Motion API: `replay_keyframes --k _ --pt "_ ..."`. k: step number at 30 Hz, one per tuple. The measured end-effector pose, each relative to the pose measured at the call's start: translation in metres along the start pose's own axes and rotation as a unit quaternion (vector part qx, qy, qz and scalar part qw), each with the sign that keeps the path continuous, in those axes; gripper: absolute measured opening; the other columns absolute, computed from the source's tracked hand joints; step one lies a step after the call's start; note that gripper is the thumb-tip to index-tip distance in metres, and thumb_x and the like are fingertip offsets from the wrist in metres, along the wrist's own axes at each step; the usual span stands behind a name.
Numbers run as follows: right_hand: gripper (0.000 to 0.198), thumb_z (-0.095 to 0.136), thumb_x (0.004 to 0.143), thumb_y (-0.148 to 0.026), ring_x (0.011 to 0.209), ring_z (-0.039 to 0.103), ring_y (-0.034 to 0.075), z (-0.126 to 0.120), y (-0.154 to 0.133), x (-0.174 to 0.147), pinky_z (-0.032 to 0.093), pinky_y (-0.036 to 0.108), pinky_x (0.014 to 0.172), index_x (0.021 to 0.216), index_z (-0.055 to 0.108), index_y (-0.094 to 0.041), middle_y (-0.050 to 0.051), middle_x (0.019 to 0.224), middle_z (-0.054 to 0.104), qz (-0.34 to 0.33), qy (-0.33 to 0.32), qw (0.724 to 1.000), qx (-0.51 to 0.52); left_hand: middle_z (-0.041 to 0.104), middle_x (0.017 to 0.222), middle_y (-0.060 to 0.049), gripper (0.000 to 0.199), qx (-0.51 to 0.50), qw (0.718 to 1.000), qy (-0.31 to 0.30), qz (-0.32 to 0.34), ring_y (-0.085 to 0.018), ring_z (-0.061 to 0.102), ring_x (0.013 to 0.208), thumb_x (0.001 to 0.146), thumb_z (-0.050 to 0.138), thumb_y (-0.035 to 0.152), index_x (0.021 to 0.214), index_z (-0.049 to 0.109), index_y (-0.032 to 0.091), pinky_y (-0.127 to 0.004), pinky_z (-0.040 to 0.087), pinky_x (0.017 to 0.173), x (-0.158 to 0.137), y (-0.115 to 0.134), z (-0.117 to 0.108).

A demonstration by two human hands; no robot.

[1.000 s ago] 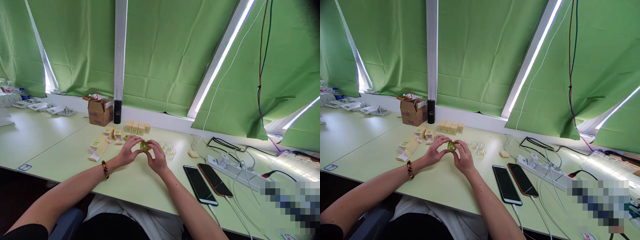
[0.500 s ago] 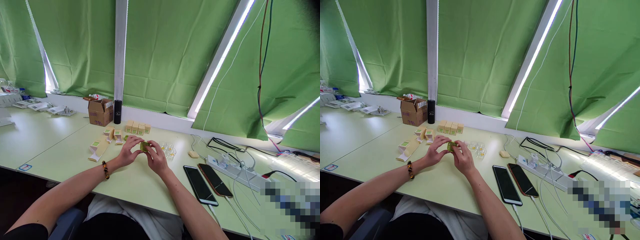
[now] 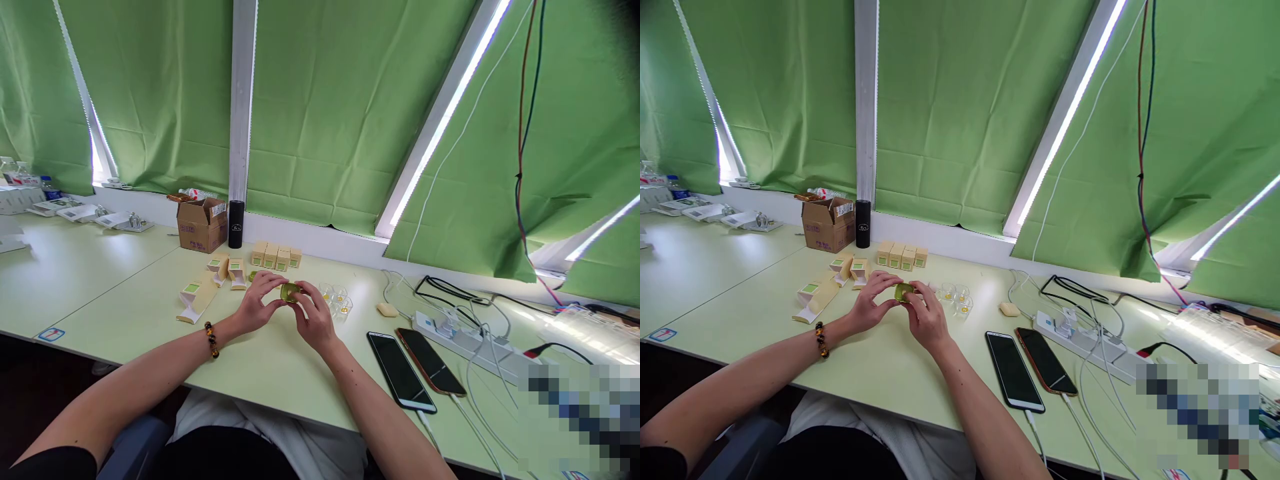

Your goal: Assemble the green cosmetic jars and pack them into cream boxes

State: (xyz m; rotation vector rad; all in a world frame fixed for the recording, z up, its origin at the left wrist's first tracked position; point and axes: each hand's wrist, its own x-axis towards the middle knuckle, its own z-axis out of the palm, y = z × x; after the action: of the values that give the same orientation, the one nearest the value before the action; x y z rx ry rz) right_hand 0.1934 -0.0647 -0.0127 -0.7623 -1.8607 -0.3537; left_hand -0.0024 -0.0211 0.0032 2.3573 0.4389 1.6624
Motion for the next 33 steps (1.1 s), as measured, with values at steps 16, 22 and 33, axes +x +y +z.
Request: replay_keyframes --k 16,22,33 --pt "0.037 0.054 0.098 -0.011 0.122 0.062 0.029 0.0014 -0.0005 0.0023 0.063 0.048 0.091 0.129 0.065 -0.027 0.017 0.135 0.057 -0.029 0.006 1.0 -0.004 0.069 0.119 -0.011 0.042 0.013 1.0 0.012 0.021 -0.027 0.057 0.113 0.091 0.073 0.024 0.132 0.064 0.027 -0.049 0.05 0.098 -0.0017 -0.0055 0.002" --pt "0.043 0.055 0.098 -0.013 0.125 0.063 0.029 -0.0009 -0.0044 0.0036 0.059 0.051 0.101 0.139 0.056 -0.027 0.015 0.133 0.063 -0.003 0.021 1.0 0.023 0.07 0.118 -0.011 0.041 0.015 1.0 0.008 0.02 -0.027 0.058 0.112 0.091 0.073 0.027 0.132 0.065 0.026 -0.049 0.05 0.098 0.0001 -0.004 0.0009" --pt "0.055 0.054 0.099 -0.014 0.114 0.07 0.026 0.0029 -0.0037 -0.0034 0.063 0.045 0.095 0.151 0.043 -0.029 0.012 0.135 0.067 0.042 0.019 0.997 0.057 0.073 0.093 -0.008 0.03 -0.018 0.985 0.015 -0.171 -0.019 0.064 0.083 0.093 0.067 0.046 0.101 0.075 0.019 -0.033 0.053 0.077 -0.0007 -0.0087 0.0049"
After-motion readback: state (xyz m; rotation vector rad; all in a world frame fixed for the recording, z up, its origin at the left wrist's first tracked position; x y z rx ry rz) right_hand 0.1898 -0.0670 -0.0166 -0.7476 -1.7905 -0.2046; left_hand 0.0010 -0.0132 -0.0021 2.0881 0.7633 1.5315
